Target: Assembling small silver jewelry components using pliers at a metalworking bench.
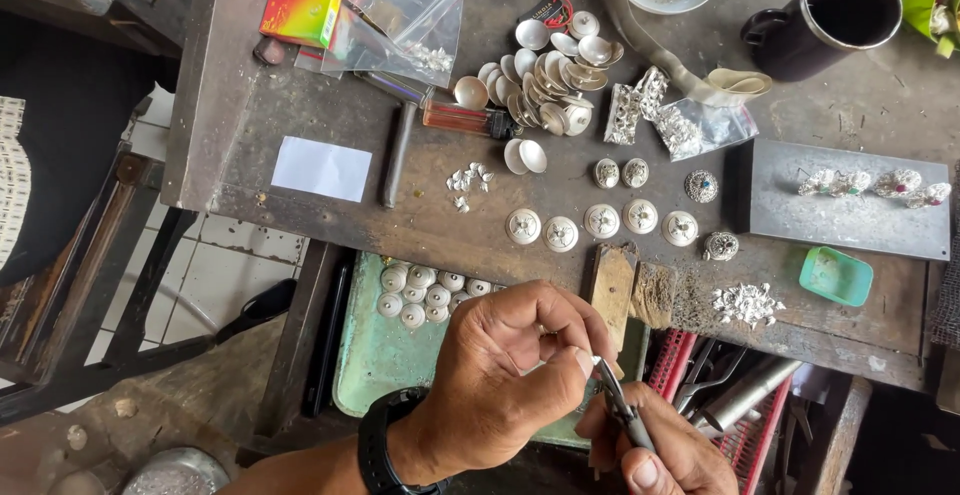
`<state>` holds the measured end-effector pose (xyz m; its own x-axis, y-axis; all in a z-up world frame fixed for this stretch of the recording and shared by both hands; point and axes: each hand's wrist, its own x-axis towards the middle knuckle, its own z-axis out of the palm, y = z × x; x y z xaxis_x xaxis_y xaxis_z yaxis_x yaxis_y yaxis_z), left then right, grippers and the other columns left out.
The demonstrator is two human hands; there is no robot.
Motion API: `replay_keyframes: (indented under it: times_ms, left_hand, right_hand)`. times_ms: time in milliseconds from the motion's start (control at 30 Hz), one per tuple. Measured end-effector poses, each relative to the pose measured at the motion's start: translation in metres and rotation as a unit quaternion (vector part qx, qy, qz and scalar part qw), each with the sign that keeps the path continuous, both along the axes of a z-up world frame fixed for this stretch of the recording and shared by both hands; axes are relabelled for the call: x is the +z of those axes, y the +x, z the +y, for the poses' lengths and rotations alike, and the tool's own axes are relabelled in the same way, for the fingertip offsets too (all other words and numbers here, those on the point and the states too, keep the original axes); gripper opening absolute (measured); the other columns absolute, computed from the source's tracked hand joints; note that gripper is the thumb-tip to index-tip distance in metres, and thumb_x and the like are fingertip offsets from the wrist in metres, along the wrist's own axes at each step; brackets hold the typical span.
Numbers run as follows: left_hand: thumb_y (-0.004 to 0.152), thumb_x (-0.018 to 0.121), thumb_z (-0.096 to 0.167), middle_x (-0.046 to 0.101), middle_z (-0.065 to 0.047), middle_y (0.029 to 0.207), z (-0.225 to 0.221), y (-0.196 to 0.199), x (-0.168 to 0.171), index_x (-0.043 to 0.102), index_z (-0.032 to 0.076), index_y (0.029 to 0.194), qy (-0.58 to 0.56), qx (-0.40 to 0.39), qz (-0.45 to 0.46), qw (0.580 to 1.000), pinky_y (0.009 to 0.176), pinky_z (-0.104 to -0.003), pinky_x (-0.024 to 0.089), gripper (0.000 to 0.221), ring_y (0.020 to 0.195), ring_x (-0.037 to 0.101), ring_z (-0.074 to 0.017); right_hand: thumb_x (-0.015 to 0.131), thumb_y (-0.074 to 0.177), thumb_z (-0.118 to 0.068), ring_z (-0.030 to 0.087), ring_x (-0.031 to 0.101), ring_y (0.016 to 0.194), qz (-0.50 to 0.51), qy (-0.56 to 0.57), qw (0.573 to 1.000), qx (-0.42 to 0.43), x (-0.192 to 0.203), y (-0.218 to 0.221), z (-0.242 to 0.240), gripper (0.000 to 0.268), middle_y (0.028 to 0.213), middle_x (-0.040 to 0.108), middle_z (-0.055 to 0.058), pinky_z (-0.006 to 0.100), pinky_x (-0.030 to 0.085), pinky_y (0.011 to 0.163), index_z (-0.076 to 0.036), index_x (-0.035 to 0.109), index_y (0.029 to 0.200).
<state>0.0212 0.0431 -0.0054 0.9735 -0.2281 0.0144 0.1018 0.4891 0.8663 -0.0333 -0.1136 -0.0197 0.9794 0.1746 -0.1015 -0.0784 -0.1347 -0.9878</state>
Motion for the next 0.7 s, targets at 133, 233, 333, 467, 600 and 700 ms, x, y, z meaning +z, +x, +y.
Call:
replay_keyframes:
  times_ms: [133,233,333,467,600,700]
  left_hand:
    - [0.076,0.051,0.002,0.058,-0.01,0.077,-0.0002,0.0002,-0.0005,0.05,0.009,0.072,-0.001,-0.002,0.002,1.0,0.067,-0.027,0.048,0.008,0.073,0.055,-0.0157]
    - [0.076,0.051,0.001,0.057,-0.01,0.076,-0.0009,0.0004,-0.0012,0.049,0.008,0.072,0.001,0.0,0.004,1.0,0.066,-0.026,0.047,0.008,0.072,0.055,-0.0156]
    - [0.075,0.051,0.001,0.057,-0.01,0.076,-0.0008,0.0008,-0.0006,0.049,0.009,0.071,0.008,0.002,0.004,1.0,0.066,-0.026,0.047,0.009,0.072,0.055,-0.0154]
    - [0.072,0.05,-0.001,0.057,-0.011,0.075,-0.0016,0.0006,-0.0014,0.049,0.009,0.07,0.01,0.005,0.007,1.0,0.066,-0.026,0.047,0.01,0.07,0.055,-0.0152]
    - [0.073,0.051,0.0,0.057,-0.011,0.075,-0.0011,0.0007,-0.001,0.048,0.008,0.07,0.011,0.005,0.0,1.0,0.066,-0.026,0.047,0.009,0.071,0.055,-0.0155]
    - [0.073,0.05,-0.001,0.057,-0.011,0.075,-0.0007,0.001,-0.0004,0.049,0.009,0.07,0.013,0.003,0.0,1.0,0.066,-0.025,0.047,0.01,0.071,0.055,-0.0153]
  right_hand:
    - [0.047,0.083,-0.043,0.013,0.054,0.054,-0.007,-0.015,1.0,0.013,-0.0011,0.0016,-0.0014,0.045,0.071,0.06,0.007,0.023,0.043,0.046,-0.005,0.054,0.061]
    - [0.047,0.084,-0.041,0.011,0.049,0.051,-0.03,-0.017,0.999,0.022,-0.0023,0.0036,-0.0022,0.044,0.066,0.057,0.006,0.021,0.038,0.046,-0.003,0.056,0.063]
    - [0.048,0.083,-0.043,0.01,0.045,0.047,-0.022,-0.019,0.999,0.014,-0.0008,0.0035,-0.0003,0.046,0.061,0.053,0.004,0.019,0.033,0.044,-0.002,0.06,0.066]
    - [0.048,0.081,-0.047,0.008,0.041,0.044,0.002,-0.053,0.998,0.021,-0.0055,0.0022,-0.0063,0.049,0.056,0.049,0.001,0.019,0.03,0.042,-0.003,0.063,0.067]
    - [0.046,0.081,-0.048,0.009,0.041,0.047,-0.011,-0.074,0.997,0.011,-0.0041,0.0017,-0.0052,0.05,0.059,0.05,0.001,0.019,0.031,0.044,-0.003,0.061,0.065]
    - [0.047,0.081,-0.049,0.008,0.039,0.045,-0.001,-0.077,0.997,0.016,-0.0023,0.0031,-0.0053,0.049,0.058,0.048,0.0,0.02,0.029,0.043,-0.005,0.063,0.066]
